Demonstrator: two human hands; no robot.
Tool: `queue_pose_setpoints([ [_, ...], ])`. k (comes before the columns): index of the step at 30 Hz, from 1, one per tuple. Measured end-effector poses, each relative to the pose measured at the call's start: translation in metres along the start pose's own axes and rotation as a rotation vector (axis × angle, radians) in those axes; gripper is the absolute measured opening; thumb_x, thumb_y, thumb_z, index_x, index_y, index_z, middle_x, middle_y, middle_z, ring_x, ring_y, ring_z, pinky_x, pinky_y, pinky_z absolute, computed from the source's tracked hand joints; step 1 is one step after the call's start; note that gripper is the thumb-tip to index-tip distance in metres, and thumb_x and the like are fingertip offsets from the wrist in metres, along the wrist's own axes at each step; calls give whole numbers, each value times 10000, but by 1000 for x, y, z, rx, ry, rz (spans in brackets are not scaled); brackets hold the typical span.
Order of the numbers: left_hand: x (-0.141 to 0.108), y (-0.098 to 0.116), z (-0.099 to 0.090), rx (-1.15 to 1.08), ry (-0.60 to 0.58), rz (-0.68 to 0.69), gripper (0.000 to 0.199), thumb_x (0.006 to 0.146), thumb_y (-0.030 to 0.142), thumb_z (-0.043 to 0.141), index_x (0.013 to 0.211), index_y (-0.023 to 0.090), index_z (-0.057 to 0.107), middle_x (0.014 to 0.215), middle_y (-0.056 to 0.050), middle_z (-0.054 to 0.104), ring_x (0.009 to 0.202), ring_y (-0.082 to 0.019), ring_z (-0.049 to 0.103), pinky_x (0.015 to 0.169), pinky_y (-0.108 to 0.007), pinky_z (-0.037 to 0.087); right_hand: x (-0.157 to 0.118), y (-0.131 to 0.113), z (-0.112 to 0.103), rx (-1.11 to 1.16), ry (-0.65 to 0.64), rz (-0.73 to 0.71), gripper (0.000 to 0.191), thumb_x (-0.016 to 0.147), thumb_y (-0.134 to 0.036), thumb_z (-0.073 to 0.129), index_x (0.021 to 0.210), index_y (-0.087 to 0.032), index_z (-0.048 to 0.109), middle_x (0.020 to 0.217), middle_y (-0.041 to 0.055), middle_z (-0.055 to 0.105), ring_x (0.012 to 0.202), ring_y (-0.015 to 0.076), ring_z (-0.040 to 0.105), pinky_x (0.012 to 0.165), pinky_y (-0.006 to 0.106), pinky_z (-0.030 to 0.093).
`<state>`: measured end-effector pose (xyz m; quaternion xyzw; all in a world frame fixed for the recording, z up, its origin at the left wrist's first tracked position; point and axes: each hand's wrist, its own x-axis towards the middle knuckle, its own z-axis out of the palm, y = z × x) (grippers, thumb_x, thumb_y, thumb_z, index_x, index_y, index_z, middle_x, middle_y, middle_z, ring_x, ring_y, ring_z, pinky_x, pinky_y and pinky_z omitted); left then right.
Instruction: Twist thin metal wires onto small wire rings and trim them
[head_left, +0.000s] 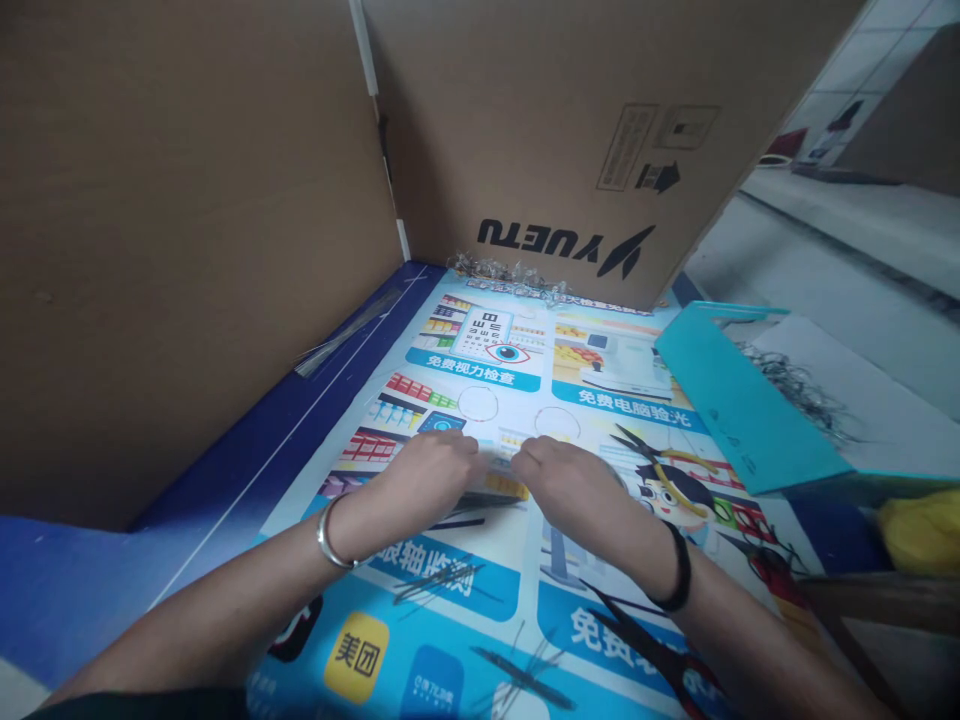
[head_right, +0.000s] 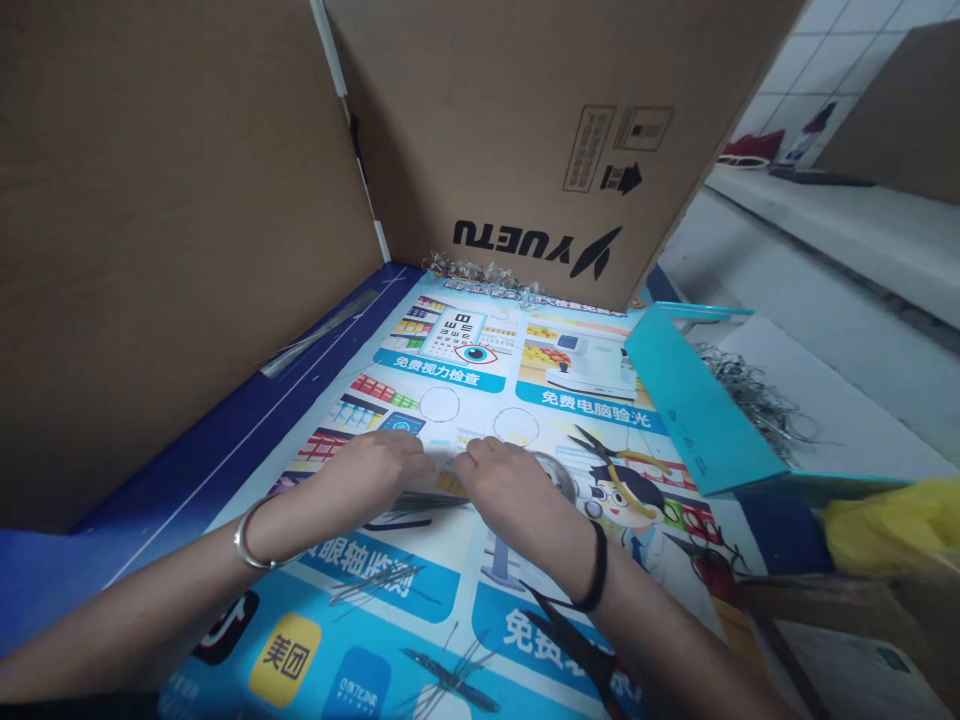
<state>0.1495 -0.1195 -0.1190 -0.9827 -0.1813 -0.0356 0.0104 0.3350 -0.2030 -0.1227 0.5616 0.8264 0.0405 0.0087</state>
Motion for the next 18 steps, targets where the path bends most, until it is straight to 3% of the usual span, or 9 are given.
queue_pose_setpoints([
  [4, 3, 5, 3, 70, 60, 23, 86, 782, 93, 536, 755, 159, 583, 711, -48, 587, 683, -187, 523, 553, -279, 369, -1, -3, -1, 13, 41, -8, 134, 831, -82, 502, 873, -173, 592, 835, 58, 600, 780, 195, 549, 657, 301, 387],
  [10, 8, 10, 5, 106, 130, 44, 70, 800, 100, 543, 774, 160, 571, 745, -43, 569, 743, -201, 503, 606, -304, 396, 1, -6, 0, 44, 17, 99, 139, 819, -64, 501, 828, -166, 594, 812, 53, 604, 753, 182, 559, 573, 271, 349],
  [18, 13, 12, 7, 79, 86, 14, 93, 802, 78, 524, 780, 160, 562, 771, -55, 572, 765, -207, 508, 596, -296, 394, 4, -6, 2, 73, -10, 205, 180, 812, -52, 473, 844, -176, 599, 802, 55, 613, 747, 177, 584, 562, 255, 353],
])
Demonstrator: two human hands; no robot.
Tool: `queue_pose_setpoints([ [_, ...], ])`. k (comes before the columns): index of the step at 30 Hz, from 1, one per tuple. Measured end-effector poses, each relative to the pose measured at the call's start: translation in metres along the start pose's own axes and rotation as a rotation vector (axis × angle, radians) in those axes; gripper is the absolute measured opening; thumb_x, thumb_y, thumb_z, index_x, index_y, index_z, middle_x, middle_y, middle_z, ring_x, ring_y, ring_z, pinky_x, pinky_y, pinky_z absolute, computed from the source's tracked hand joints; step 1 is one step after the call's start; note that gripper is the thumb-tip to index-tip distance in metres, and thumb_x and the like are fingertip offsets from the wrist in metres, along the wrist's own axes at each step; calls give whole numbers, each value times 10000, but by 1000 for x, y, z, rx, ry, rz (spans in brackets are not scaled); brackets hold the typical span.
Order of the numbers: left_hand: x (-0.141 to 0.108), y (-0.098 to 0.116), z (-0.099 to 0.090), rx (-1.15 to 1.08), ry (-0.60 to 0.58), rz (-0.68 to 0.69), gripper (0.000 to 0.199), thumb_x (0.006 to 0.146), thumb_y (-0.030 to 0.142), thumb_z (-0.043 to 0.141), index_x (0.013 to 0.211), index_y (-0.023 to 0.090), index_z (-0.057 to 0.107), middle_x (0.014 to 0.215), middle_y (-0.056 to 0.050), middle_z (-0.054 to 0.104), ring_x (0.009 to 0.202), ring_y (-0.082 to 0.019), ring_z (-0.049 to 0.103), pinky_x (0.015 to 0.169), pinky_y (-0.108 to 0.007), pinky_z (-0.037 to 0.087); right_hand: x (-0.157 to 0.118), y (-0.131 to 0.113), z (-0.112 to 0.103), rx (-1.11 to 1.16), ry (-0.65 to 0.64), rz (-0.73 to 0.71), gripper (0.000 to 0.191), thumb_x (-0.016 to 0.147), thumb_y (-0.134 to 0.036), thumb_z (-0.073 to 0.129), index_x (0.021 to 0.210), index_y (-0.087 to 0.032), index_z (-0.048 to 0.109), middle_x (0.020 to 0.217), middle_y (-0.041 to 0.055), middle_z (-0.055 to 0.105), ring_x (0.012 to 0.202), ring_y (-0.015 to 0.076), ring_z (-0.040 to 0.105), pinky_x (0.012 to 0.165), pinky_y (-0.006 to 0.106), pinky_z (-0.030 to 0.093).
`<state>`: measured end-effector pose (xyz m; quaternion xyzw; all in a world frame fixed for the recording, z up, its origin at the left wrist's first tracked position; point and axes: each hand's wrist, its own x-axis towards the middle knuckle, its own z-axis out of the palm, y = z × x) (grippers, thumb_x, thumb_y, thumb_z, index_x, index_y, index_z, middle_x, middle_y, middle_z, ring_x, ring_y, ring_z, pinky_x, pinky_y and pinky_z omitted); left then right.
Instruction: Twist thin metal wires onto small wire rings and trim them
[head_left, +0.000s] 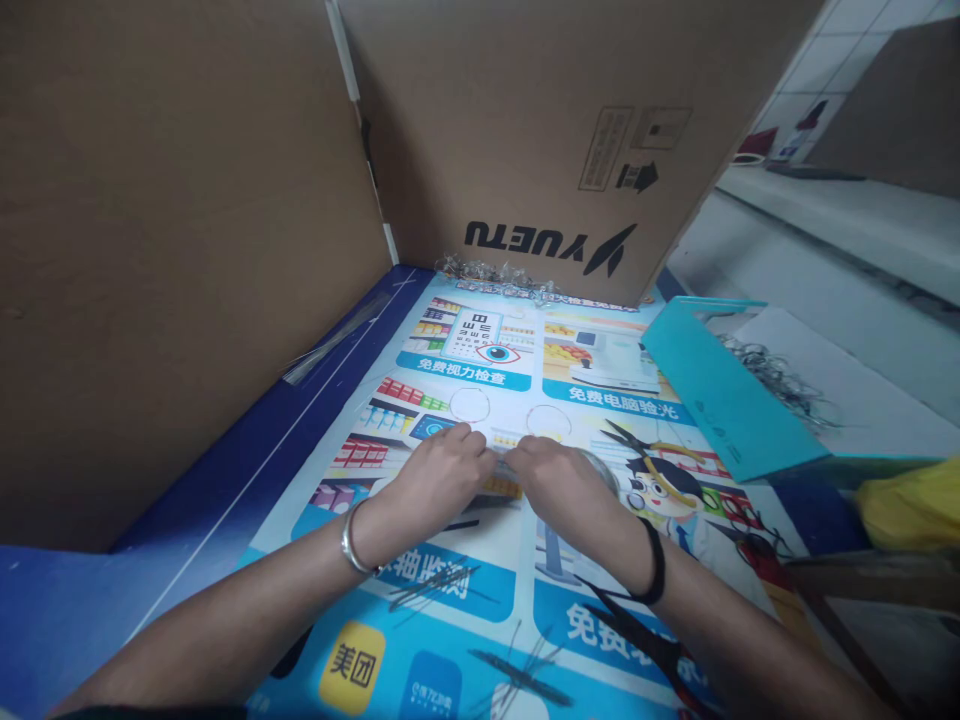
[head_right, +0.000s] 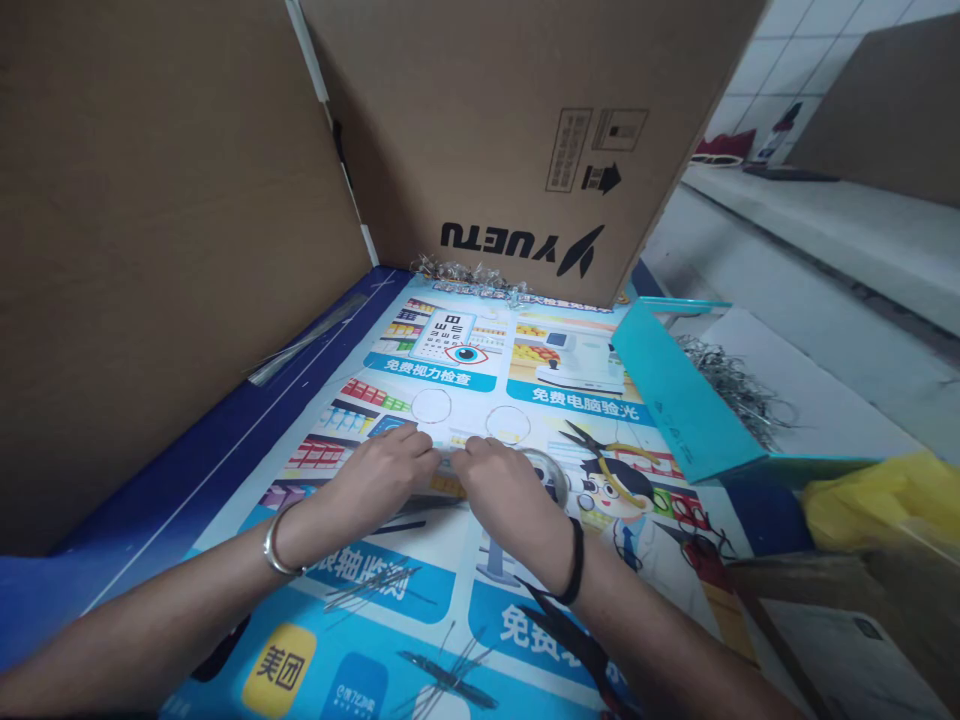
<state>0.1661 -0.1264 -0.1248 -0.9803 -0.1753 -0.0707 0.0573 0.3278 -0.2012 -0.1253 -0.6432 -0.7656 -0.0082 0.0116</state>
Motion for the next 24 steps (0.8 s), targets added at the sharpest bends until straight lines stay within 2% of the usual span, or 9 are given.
queue_pose_setpoints([
  [6, 2, -4, 2, -99, -2, -116, 136, 767, 46, 491, 777, 145, 584, 781, -72, 597, 763, -200, 543, 626, -289, 422, 2, 0, -2, 23, -8, 102, 197, 828, -81, 453, 866, -171, 624, 854, 77, 636, 769, 181, 599, 606, 259, 397],
  [10, 4, -9, 3, -263, 28, -235, 163, 781, 73, 469, 742, 146, 609, 744, -61, 611, 713, -179, 558, 632, -283, 425, 6, 5, 0, 313, 72, 167, 224, 843, -117, 437, 828, -184, 650, 862, 44, 664, 831, 163, 603, 705, 252, 420],
  [14, 7, -15, 10, -641, 128, -380, 162, 796, 130, 497, 756, 176, 647, 749, -25, 643, 728, -151, 574, 674, -265, 422, 8, 11, 5, 737, 148, 295, 136, 774, -160, 523, 781, -202, 653, 755, -4, 658, 724, 140, 593, 654, 245, 427],
  [16, 8, -15, 13, -877, 123, -494, 99, 760, 150, 548, 744, 175, 642, 694, -2, 631, 661, -131, 564, 636, -250, 418, 8, 12, 10, 995, 134, 358, 82, 750, -225, 570, 771, -194, 644, 695, -9, 638, 639, 134, 576, 590, 246, 430],
  [19, 10, -12, 17, -1250, 112, -629, 49, 740, 196, 584, 732, 157, 613, 600, 24, 572, 547, -101, 517, 565, -233, 410, 10, 13, 17, 1367, 115, 387, 158, 718, -322, 635, 784, -178, 626, 665, -9, 621, 589, 127, 569, 569, 258, 450],
  [21, 11, -9, 19, -1442, 153, -653, 66, 734, 216, 602, 739, 150, 598, 591, 31, 552, 537, -91, 504, 559, -229, 410, 11, 13, 20, 1520, 120, 378, 211, 700, -357, 669, 787, -172, 618, 659, -10, 619, 592, 124, 578, 593, 270, 468],
  [24, 11, -6, 21, -1615, 206, -658, 97, 720, 226, 630, 751, 145, 587, 604, 32, 550, 549, -85, 499, 572, -233, 415, 11, 11, 21, 1622, 121, 377, 247, 678, -370, 705, 786, -168, 613, 654, -14, 614, 605, 119, 585, 612, 269, 477],
])
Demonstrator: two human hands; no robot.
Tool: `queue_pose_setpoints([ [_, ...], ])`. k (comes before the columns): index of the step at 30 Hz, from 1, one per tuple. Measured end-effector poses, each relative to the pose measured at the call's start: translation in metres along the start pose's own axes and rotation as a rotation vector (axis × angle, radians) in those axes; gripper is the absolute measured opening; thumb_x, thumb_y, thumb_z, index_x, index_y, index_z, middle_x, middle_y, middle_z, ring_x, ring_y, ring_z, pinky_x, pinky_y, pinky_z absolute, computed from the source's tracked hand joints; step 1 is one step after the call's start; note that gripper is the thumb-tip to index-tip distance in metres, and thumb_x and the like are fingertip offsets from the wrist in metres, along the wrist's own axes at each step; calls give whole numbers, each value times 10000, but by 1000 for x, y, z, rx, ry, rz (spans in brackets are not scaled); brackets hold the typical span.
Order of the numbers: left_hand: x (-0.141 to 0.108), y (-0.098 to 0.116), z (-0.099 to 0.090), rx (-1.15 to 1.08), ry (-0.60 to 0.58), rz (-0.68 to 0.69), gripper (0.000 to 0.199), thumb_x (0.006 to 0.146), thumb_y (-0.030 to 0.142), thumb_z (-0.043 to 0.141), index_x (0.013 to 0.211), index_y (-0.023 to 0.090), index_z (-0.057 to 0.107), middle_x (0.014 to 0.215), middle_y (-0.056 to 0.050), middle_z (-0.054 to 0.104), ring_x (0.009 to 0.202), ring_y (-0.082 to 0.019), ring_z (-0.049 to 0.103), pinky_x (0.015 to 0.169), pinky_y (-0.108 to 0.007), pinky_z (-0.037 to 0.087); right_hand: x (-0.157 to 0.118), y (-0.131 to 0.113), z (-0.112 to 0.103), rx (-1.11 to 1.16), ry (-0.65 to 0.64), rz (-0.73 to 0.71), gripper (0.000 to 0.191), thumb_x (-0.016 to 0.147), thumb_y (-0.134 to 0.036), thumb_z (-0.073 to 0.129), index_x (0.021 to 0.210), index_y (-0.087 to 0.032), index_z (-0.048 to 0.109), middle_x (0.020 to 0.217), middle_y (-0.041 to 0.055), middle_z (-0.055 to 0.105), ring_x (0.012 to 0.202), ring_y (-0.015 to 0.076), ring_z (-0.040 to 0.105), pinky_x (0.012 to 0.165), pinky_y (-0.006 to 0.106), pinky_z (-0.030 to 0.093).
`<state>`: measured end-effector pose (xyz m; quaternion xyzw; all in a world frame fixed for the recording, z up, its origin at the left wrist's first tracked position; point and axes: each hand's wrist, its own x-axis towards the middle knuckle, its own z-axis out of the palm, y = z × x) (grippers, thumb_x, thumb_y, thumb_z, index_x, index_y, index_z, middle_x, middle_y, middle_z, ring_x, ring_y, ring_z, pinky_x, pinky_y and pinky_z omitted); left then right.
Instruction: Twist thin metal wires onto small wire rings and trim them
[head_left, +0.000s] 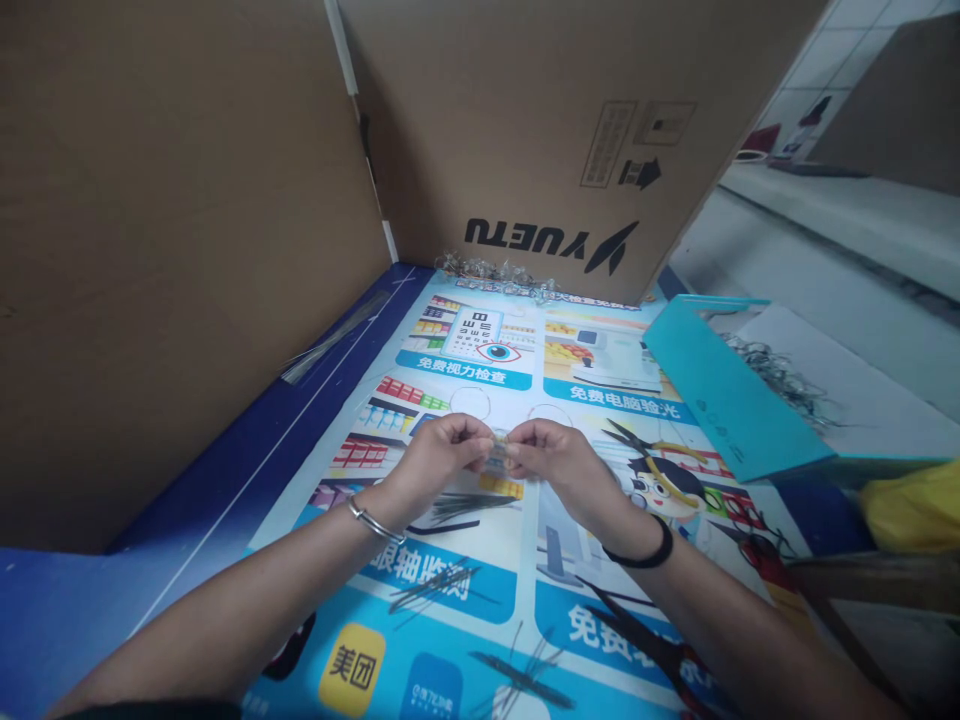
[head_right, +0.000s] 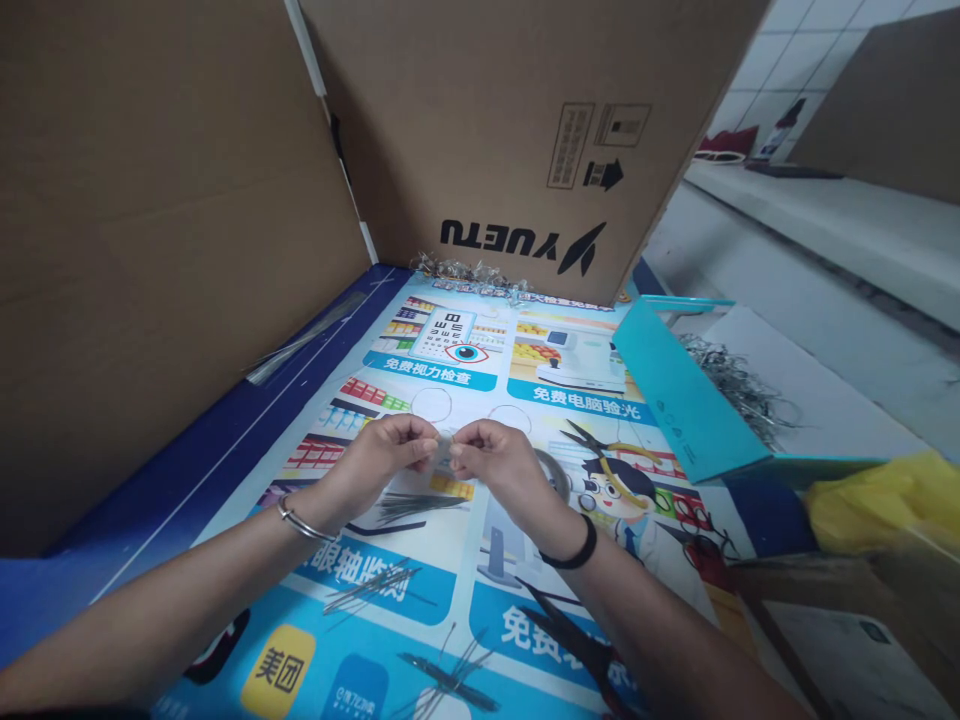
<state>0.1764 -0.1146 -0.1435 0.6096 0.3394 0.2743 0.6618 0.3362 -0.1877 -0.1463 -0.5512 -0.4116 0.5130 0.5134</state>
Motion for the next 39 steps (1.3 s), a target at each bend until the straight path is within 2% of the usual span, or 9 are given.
queue_pose_setpoints([
  [7, -3, -1, 6, -152, 0, -41, 163, 704, 257, 669, 754, 139, 568, 612, 25, 564, 573, -92, 520, 594, -243, 420, -2, 0, 4, 68, 4, 30, 258, 669, -374, 715, 772, -170, 594, 654, -19, 606, 614, 118, 593, 634, 278, 498],
  [19, -4, -2, 12, -206, 28, -41, 158, 713, 246, 665, 719, 136, 551, 624, 15, 585, 582, -85, 512, 603, -228, 410, -2, 4, 6, 82, -41, 32, 260, 694, -381, 697, 762, -171, 559, 662, -13, 629, 627, 117, 607, 646, 277, 500],
  [22, -3, -1, 9, -178, -9, -36, 163, 720, 266, 656, 729, 137, 556, 631, 15, 571, 586, -88, 515, 601, -231, 418, -2, 3, 4, 73, -54, 34, 265, 694, -391, 691, 763, -173, 556, 668, -11, 623, 639, 123, 605, 659, 287, 499],
  [25, 1, 3, -5, -33, -73, -42, 169, 712, 286, 653, 740, 139, 574, 658, 13, 563, 570, -89, 509, 575, -232, 420, -2, -3, 0, -70, -66, 28, 233, 712, -378, 661, 793, -174, 583, 713, 1, 623, 657, 129, 592, 637, 276, 482],
  [28, 6, 10, -28, 305, -66, 9, 106, 714, 254, 623, 744, 153, 610, 651, 17, 578, 561, -91, 498, 547, -215, 389, -4, -11, -3, -488, -129, -76, 126, 748, -300, 607, 802, -188, 629, 784, 12, 631, 690, 129, 568, 624, 253, 438],
  [30, 10, 13, -44, 569, -87, 65, 90, 729, 230, 586, 763, 169, 641, 669, 11, 610, 590, -105, 518, 548, -213, 370, -6, -14, -3, -800, -237, -161, 75, 755, -236, 590, 781, -196, 648, 798, 12, 624, 715, 132, 555, 630, 246, 403],
  [32, 14, 16, -56, 775, -68, 124, 116, 744, 216, 553, 785, 178, 654, 684, 7, 629, 619, -118, 539, 561, -216, 363, -9, -14, -1, -1007, -330, -223, 53, 747, -191, 595, 763, -192, 646, 795, 13, 614, 746, 141, 547, 645, 247, 374],
  [35, 20, 15, -68, 938, -50, 108, 131, 744, 213, 537, 788, 174, 653, 678, 1, 643, 626, -134, 557, 560, -220, 357, -12, -9, 3, -1134, -375, -247, 19, 747, -166, 599, 743, -178, 613, 793, 16, 605, 770, 146, 534, 646, 242, 339],
  [39, 26, 7, -74, 1000, -85, 87, 137, 731, 204, 530, 775, 177, 656, 701, -5, 662, 648, -146, 575, 566, -218, 358, -11, -2, 4, -1181, -398, -210, 88, 762, -132, 557, 683, -170, 562, 746, 7, 576, 692, 124, 498, 585, 232, 282],
])
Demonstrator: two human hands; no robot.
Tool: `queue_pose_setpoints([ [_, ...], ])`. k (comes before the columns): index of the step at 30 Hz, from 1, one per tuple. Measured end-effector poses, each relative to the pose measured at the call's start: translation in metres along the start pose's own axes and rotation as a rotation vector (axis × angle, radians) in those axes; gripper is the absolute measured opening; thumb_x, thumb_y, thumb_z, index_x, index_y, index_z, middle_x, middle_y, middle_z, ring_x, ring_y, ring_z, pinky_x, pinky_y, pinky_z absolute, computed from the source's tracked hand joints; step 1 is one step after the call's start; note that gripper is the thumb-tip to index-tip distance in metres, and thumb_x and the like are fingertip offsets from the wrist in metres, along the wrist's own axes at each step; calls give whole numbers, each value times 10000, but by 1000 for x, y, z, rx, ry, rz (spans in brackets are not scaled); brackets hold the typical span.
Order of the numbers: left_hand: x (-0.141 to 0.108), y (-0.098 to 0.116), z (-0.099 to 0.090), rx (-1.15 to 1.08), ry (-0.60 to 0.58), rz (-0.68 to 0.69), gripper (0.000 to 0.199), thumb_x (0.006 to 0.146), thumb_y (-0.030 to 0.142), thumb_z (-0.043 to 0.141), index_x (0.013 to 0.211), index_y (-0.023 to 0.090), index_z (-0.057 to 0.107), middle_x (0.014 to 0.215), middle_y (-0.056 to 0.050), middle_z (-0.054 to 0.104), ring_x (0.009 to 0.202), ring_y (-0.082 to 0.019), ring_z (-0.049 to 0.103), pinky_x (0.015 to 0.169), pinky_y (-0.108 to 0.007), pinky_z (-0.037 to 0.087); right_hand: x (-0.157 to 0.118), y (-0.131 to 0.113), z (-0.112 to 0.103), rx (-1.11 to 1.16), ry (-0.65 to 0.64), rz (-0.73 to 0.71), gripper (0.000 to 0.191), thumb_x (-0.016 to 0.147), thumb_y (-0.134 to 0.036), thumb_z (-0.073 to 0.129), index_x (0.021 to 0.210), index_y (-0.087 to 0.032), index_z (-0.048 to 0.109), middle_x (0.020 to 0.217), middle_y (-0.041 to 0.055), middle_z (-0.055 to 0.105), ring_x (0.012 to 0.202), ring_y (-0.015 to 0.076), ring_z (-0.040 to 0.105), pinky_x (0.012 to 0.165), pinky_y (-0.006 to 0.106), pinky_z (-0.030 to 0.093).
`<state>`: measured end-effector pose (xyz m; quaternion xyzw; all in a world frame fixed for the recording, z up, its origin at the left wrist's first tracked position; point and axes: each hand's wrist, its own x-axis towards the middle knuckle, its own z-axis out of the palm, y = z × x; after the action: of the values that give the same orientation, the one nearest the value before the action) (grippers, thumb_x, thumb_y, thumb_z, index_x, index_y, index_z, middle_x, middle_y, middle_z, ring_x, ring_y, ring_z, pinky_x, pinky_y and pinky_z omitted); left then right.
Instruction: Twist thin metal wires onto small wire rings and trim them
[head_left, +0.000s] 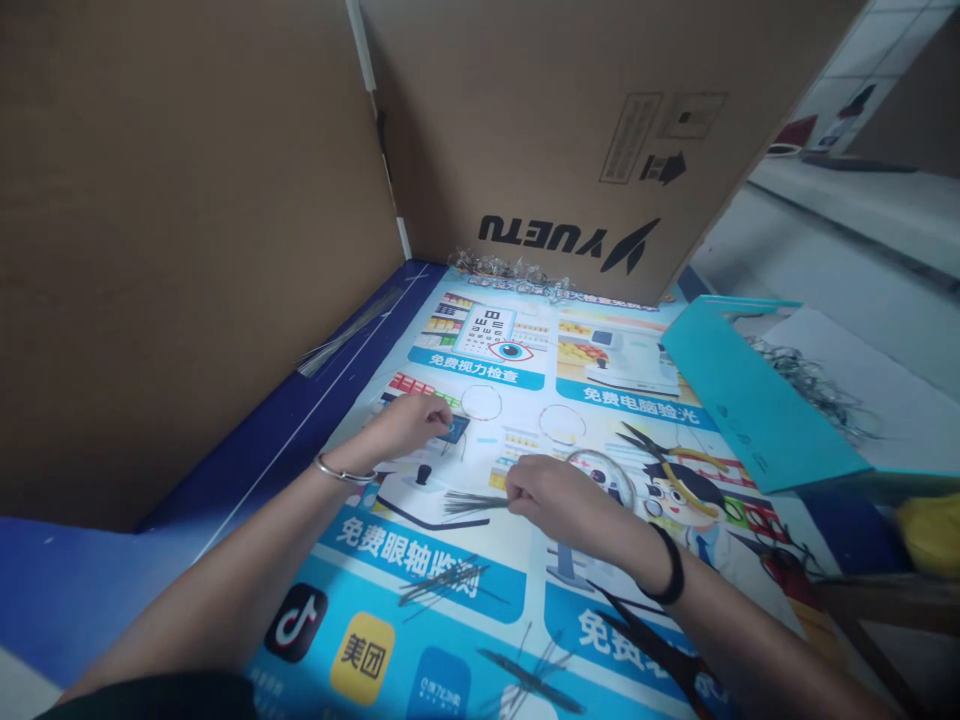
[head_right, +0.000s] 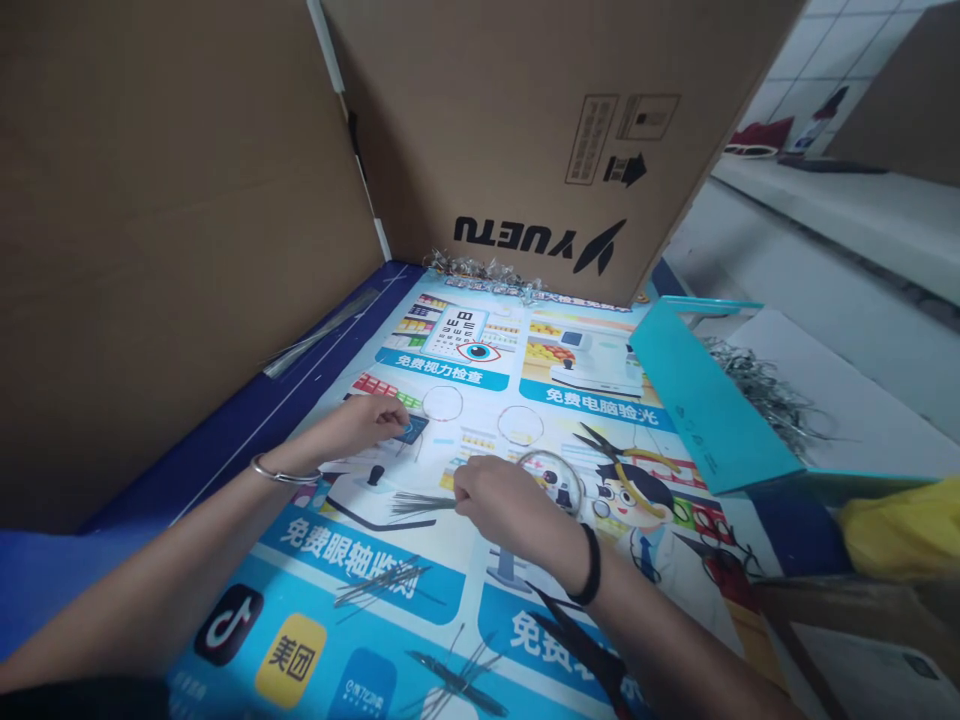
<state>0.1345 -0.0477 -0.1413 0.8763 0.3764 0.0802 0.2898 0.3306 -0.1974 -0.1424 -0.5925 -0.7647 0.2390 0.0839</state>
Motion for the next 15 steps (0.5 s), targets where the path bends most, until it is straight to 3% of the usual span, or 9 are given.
queue_pose_setpoints([
  [8, 0, -8, 3, 122, 16, -8, 158, 762, 233, 484, 741, 183, 632, 719, -11, 653, 647, -143, 556, 553, -217, 332, 2, 3, 0, -13, -3, -14, 110, 761, -122, 498, 668, -172, 527, 744, 14, 566, 704, 131, 494, 592, 236, 264],
  [15, -7, 1, -4, 324, 10, -6, 226, 831, 312, 453, 742, 194, 624, 753, -24, 657, 678, -155, 567, 580, -233, 327, 0, 1, -5, -19, -22, -2, 124, 768, -134, 475, 663, -176, 524, 725, 10, 570, 677, 122, 488, 573, 236, 251],
])
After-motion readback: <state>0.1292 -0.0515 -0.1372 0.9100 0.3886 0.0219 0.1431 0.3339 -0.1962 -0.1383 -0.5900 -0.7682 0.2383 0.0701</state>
